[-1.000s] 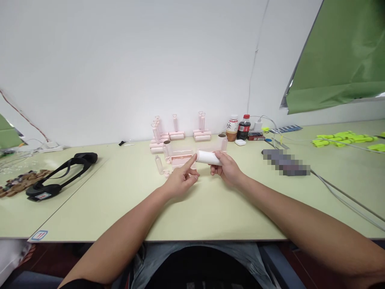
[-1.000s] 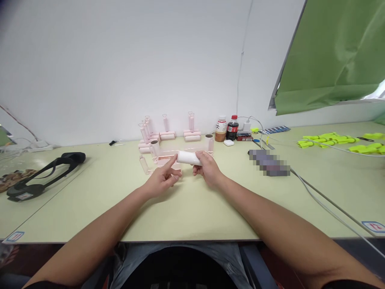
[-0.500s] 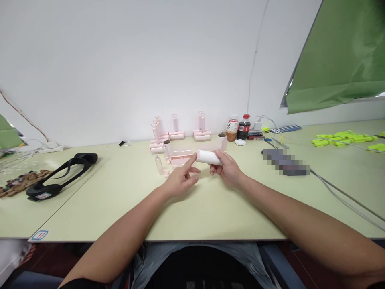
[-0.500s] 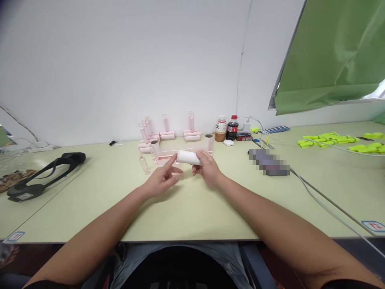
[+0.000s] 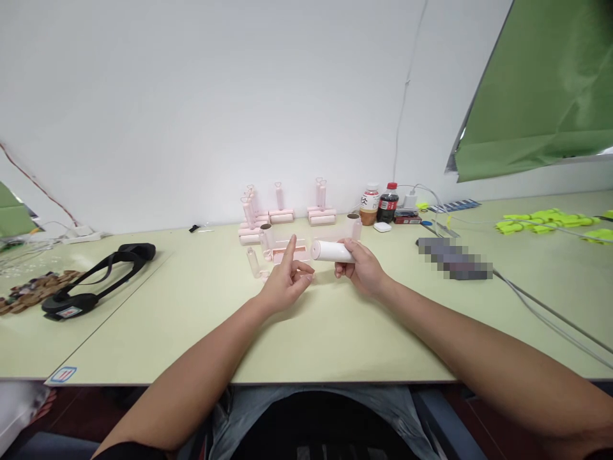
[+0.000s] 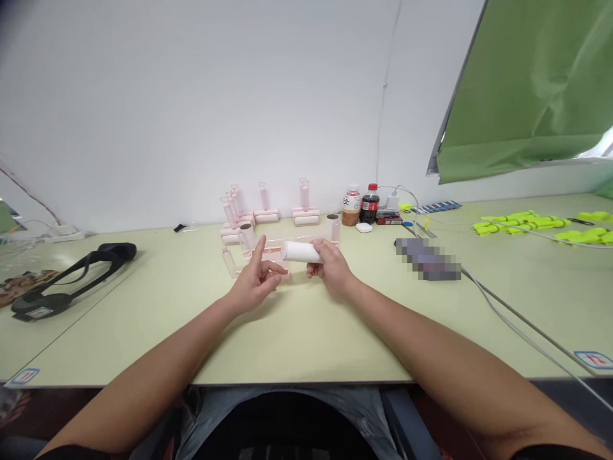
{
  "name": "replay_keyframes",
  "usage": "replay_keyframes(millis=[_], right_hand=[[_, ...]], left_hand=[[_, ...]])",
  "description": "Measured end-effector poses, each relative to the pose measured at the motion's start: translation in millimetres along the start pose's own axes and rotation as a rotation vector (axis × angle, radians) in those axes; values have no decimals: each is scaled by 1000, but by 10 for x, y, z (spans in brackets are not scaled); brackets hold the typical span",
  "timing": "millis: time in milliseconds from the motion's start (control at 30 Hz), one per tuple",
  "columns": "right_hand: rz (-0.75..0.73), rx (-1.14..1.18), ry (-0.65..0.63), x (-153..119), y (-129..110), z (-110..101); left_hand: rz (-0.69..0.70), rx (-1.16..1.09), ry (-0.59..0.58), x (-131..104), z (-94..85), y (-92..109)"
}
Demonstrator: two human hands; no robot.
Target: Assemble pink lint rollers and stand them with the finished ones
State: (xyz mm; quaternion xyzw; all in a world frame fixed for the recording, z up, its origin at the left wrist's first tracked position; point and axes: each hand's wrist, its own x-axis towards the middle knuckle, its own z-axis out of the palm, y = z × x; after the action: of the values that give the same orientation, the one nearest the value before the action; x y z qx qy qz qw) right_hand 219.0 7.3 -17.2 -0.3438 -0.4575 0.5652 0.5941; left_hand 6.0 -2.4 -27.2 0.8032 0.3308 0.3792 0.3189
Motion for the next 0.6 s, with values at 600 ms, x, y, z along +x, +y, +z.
replay_keyframes(millis=[600], right_hand=[[-2, -18, -17, 25, 37, -38]], left_hand=[[-102, 579, -44, 66, -177, 80]])
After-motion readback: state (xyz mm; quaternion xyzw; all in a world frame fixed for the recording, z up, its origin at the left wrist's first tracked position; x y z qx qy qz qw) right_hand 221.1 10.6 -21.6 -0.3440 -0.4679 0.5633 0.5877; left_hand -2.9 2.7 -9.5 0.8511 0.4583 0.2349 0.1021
